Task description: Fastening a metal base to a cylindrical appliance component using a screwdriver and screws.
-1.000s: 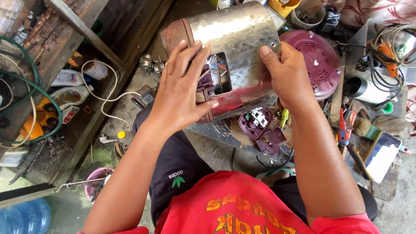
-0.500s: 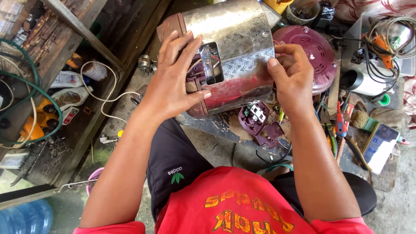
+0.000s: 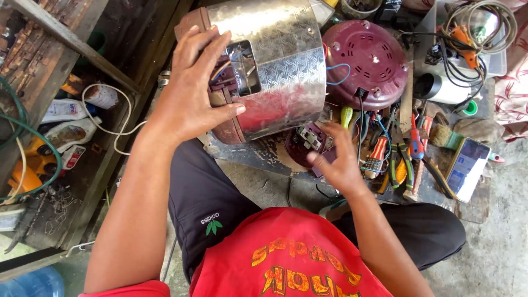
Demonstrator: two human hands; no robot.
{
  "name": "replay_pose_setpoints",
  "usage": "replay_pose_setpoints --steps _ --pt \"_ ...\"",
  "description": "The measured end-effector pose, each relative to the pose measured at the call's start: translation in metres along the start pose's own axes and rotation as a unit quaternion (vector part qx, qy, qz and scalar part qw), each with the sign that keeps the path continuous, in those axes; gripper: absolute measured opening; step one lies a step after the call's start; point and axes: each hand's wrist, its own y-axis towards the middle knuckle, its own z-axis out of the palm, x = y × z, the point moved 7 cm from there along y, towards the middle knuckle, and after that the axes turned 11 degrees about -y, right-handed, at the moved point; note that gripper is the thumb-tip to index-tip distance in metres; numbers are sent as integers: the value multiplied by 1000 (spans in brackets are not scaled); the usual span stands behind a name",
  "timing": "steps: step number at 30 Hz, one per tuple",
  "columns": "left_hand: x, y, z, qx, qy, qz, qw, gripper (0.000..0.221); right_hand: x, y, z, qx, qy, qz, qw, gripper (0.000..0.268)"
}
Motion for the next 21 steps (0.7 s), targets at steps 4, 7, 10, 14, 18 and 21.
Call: replay_pose_setpoints --steps 4,7,10,14,18,21 --pt "3 9 0 6 -5 22 1000 108 -7 -19 22 32 -59 -60 996 88" --pt "1 15 -1 15 -4 27 1000 107 -18 -23 32 25 -89 -48 995 95" --pt "1 19 2 22 -2 32 999 106 -24 -24 39 21 -154 -48 987 94" --pt "-3 17 -3 18 -11 52 998 101 -15 -19 38 17 -147 -39 988 91" --pt "-2 12 -5 16 -29 30 999 99 -3 -11 29 3 -143 -55 988 97" --pt "-6 9 -6 12 -34 18 999 98 0 -6 32 22 -175 -59 983 106"
